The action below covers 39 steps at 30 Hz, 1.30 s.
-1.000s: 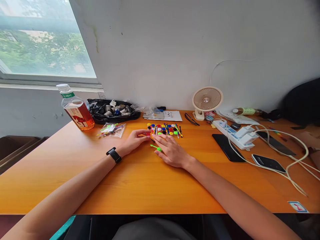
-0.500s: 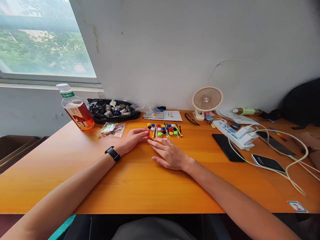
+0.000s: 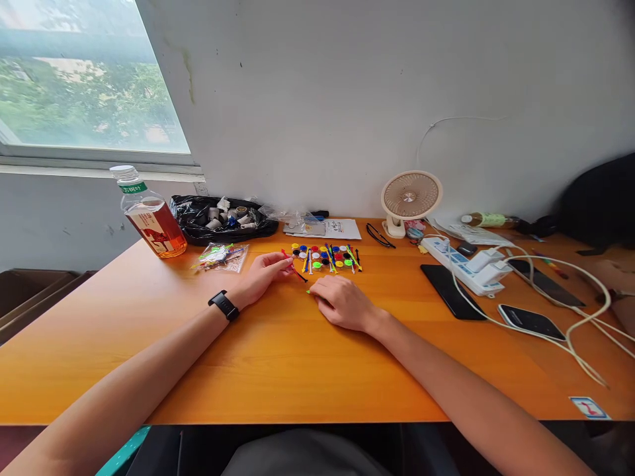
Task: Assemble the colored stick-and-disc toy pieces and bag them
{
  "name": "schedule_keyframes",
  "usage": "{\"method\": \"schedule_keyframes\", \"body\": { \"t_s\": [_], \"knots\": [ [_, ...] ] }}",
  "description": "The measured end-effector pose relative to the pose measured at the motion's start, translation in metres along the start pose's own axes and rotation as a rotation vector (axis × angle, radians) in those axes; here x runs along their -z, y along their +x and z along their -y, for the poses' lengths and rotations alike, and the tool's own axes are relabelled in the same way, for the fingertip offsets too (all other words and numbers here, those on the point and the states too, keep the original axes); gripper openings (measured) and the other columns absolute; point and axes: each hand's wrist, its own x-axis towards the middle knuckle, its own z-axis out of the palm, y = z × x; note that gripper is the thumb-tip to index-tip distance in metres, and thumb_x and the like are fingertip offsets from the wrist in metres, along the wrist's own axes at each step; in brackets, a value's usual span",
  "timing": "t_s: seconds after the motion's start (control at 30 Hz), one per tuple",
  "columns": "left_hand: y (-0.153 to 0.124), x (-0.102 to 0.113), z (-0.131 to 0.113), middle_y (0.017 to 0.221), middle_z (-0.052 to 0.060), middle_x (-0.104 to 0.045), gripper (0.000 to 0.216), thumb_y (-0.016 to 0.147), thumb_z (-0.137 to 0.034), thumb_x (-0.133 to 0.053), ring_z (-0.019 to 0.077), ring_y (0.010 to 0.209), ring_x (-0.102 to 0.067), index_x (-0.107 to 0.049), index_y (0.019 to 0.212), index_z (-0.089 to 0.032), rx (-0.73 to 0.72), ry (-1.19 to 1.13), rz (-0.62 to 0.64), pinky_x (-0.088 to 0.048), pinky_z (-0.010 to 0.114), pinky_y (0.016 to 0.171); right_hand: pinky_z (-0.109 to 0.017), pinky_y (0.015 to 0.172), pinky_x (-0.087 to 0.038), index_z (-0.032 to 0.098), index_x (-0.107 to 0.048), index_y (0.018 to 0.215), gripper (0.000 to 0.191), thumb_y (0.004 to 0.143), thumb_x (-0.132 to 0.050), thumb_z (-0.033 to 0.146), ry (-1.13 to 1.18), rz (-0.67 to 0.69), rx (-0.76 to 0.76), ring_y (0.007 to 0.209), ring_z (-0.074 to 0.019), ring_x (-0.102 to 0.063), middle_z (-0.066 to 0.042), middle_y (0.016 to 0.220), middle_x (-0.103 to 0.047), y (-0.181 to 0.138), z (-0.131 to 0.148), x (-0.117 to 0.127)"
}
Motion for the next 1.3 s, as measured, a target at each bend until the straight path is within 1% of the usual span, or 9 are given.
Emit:
{"method": "schedule_keyframes", "body": {
  "t_s": [0.2, 0.4, 0.57, 0.67, 0.73, 0.87, 0.97, 1.1, 1.3],
  "knots": [
    [-0.006, -0.005, -0.008, 0.089, 0.006, -0.076, 0.038, 0.084, -0.052, -0.084, 0.0146, 0.074, -0.065, -0.077, 0.089, -0.015, -0.025, 0.195, 0.058, -0.05, 0.027, 0.071, -0.037, 0.077, -0.039, 0.02, -0.064, 0.097, 0.016, 0.088, -0.056, 0.009, -0.208, 0.056, -0.209, 0.088, -0.0257, -0.065, -0.009, 0.095, -0.074, -0.004, -0.009, 0.016],
    [-0.012, -0.012, -0.008, 0.087, 0.006, -0.077, 0.035, 0.083, -0.048, -0.086, 0.0133, 0.071, -0.065, -0.077, 0.091, -0.015, 0.056, 0.128, 0.15, -0.053, 0.027, 0.073, -0.041, 0.077, -0.037, 0.015, -0.065, 0.105, 0.018, 0.089, -0.057, 0.012, -0.42, 0.103, -0.361, 0.09, -0.0312, -0.068, -0.015, 0.098, -0.076, -0.009, -0.017, 0.027],
    [-0.019, -0.022, -0.01, 0.088, 0.009, -0.079, 0.037, 0.082, -0.049, -0.087, 0.0154, 0.074, -0.069, -0.075, 0.09, -0.015, 0.096, 0.116, 0.215, -0.057, 0.029, 0.075, -0.044, 0.082, -0.038, 0.015, -0.067, 0.098, 0.011, 0.095, -0.056, 0.016, -0.442, -0.021, -0.377, 0.092, -0.0327, -0.067, -0.017, 0.095, -0.075, -0.007, -0.016, 0.033],
    [-0.022, -0.029, -0.012, 0.087, 0.009, -0.079, 0.039, 0.08, -0.049, -0.089, 0.0168, 0.075, -0.072, -0.074, 0.091, -0.015, 0.121, 0.13, 0.225, -0.059, 0.031, 0.077, -0.043, 0.085, -0.042, 0.017, -0.066, 0.099, 0.015, 0.102, -0.054, 0.025, -0.271, -0.177, -0.323, 0.096, -0.0308, -0.067, -0.015, 0.1, -0.075, -0.004, -0.007, 0.03],
    [-0.023, -0.032, -0.01, 0.087, 0.009, -0.08, 0.04, 0.079, -0.049, -0.09, 0.0178, 0.077, -0.074, -0.075, 0.09, -0.015, 0.132, 0.134, 0.233, -0.059, 0.032, 0.08, -0.04, 0.084, -0.047, 0.02, -0.065, 0.102, 0.014, 0.103, -0.056, 0.031, -0.031, -0.238, -0.303, 0.094, -0.0274, -0.068, -0.011, 0.099, -0.075, -0.002, 0.002, 0.022],
    [-0.023, -0.034, -0.004, 0.085, 0.006, -0.079, 0.041, 0.075, -0.05, -0.092, 0.0181, 0.076, -0.075, -0.076, 0.088, -0.015, 0.122, 0.132, 0.223, -0.06, 0.032, 0.08, -0.032, 0.069, -0.054, 0.024, -0.059, 0.109, 0.017, 0.1, -0.063, 0.037, 0.647, -0.19, -0.349, 0.075, -0.0191, -0.069, -0.003, 0.09, -0.075, 0.002, 0.016, -0.001],
    [-0.023, -0.035, -0.003, 0.093, 0.008, -0.081, 0.042, 0.075, -0.052, -0.092, 0.0211, 0.084, -0.077, -0.08, 0.092, -0.015, 0.144, 0.132, 0.23, -0.062, 0.035, 0.086, -0.033, 0.071, -0.058, 0.023, -0.061, 0.106, 0.021, 0.097, -0.067, 0.04, 0.953, -0.213, -0.404, 0.078, -0.0191, -0.071, -0.003, 0.09, -0.075, 0.005, 0.014, -0.015],
    [-0.024, -0.035, -0.007, 0.105, 0.013, -0.082, 0.047, 0.081, -0.055, -0.087, 0.0251, 0.098, -0.078, -0.083, 0.102, -0.013, 0.185, 0.111, 0.25, -0.059, 0.04, 0.101, -0.034, 0.07, -0.06, 0.022, -0.066, 0.097, 0.034, 0.087, -0.079, 0.052, 1.124, -0.215, -0.485, 0.071, -0.0183, -0.071, -0.002, 0.084, -0.075, 0.007, 0.004, -0.02],
    [-0.024, -0.033, -0.01, 0.103, 0.013, -0.082, 0.039, 0.079, -0.048, -0.089, 0.0244, 0.097, -0.077, -0.085, 0.098, -0.014, 0.203, 0.128, 0.299, -0.06, 0.037, 0.099, -0.028, 0.062, -0.055, 0.019, -0.074, 0.093, 0.034, 0.081, -0.086, 0.049, 1.165, -0.198, -0.475, 0.069, -0.0176, -0.071, -0.005, 0.083, -0.079, 0.006, 0.003, -0.021]
  ]
}}
